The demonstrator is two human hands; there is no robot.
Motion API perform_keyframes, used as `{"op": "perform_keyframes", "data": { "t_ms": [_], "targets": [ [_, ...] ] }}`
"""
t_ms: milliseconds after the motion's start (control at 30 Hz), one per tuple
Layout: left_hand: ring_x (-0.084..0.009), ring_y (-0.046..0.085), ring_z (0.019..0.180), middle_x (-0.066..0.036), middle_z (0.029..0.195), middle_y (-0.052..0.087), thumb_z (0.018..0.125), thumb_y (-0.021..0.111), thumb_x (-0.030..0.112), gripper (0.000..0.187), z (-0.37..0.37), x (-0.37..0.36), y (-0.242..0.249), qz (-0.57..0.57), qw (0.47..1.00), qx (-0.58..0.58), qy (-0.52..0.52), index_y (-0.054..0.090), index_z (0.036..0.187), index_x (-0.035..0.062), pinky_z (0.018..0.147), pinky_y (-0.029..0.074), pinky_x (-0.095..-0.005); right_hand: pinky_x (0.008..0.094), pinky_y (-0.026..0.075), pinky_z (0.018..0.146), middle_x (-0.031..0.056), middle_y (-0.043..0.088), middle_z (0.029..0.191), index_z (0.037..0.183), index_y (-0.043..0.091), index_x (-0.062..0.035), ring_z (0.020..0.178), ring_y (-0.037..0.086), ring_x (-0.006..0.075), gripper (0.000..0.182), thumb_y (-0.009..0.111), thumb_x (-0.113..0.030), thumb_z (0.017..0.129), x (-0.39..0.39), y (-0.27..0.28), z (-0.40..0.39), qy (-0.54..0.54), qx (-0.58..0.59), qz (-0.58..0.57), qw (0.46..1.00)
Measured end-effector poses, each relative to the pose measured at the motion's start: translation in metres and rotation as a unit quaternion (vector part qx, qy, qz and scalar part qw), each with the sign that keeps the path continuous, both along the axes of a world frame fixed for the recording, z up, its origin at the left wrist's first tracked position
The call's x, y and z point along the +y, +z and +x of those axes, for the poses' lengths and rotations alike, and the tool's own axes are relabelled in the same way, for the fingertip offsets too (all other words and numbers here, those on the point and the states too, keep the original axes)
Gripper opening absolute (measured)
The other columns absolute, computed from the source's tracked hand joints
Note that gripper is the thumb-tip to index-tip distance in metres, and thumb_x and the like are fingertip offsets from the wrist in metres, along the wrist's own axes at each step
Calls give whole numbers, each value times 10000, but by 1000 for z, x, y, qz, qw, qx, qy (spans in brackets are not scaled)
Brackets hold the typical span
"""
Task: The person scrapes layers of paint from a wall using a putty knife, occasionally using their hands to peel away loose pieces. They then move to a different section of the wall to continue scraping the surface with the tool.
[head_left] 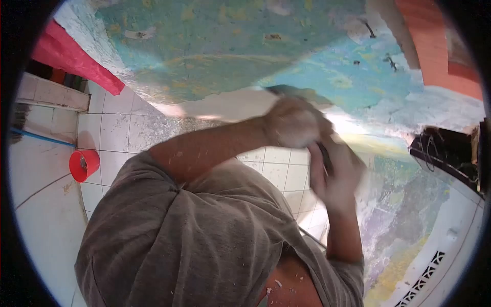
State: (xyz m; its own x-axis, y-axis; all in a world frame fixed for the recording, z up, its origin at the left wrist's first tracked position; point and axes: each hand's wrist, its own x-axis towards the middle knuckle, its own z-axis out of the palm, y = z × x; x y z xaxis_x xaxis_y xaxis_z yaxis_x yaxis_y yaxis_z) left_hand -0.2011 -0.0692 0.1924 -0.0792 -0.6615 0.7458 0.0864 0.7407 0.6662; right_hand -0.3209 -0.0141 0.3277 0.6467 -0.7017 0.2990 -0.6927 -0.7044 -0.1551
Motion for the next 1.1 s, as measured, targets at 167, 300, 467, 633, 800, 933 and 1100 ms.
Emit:
{"op": "perform_keyframes", "data": {
  "t_ms": [167,300,467,633,800,933,1100],
  "targets": [
    [-196,652,659,5,724,645,762,737,301,151,4,26,-10,-53,960,-179,208,722,867,193,611,517,-352,360,468,474,86,597,610,938,632,-49,483,588,254,201,736,-176,821,0,-20,-10,41,30,2,999],
    [-170,647,652,13,704,631,712,717,301,209,3,44,61,-63,960,-229,149,718,908,227,609,516,-341,350,440,442,80,572,590,895,634,-27,459,565,235,201,763,-128,779,24,47,-8,44,27,-9,999],
    [-179,665,672,19,694,651,746,683,314,178,0,11,32,-58,957,-246,142,713,893,219,642,527,-339,343,408,423,100,565,575,869,625,-33,441,544,238,187,767,-100,769,-8,1,-23,66,-11,-63,996],
    [-198,684,677,-10,682,659,759,662,234,95,-16,25,81,-18,951,-282,127,681,818,162,676,536,-345,294,424,449,112,614,607,840,627,-18,481,591,201,164,766,-67,769,9,46,-29,-3,-73,-9,997],
    [-182,681,633,-5,697,670,794,658,269,133,-32,-9,27,-56,987,-123,86,659,785,136,634,536,-370,325,451,488,116,606,621,892,653,-12,509,597,259,183,752,-141,808,3,36,-27,0,-13,-35,999],
    [-182,683,658,-5,698,672,864,668,365,202,-15,4,-31,4,955,-256,148,688,825,167,636,537,-372,360,491,522,104,632,682,866,648,-59,560,621,269,151,755,-134,790,-27,-52,-36,6,24,35,999],
    [-192,661,654,7,688,631,762,692,313,116,-20,24,64,-44,954,-261,140,657,775,203,619,523,-342,343,441,470,102,589,605,880,644,-40,501,590,242,170,767,-110,787,10,42,-30,-16,-27,25,999]
  ]
}}
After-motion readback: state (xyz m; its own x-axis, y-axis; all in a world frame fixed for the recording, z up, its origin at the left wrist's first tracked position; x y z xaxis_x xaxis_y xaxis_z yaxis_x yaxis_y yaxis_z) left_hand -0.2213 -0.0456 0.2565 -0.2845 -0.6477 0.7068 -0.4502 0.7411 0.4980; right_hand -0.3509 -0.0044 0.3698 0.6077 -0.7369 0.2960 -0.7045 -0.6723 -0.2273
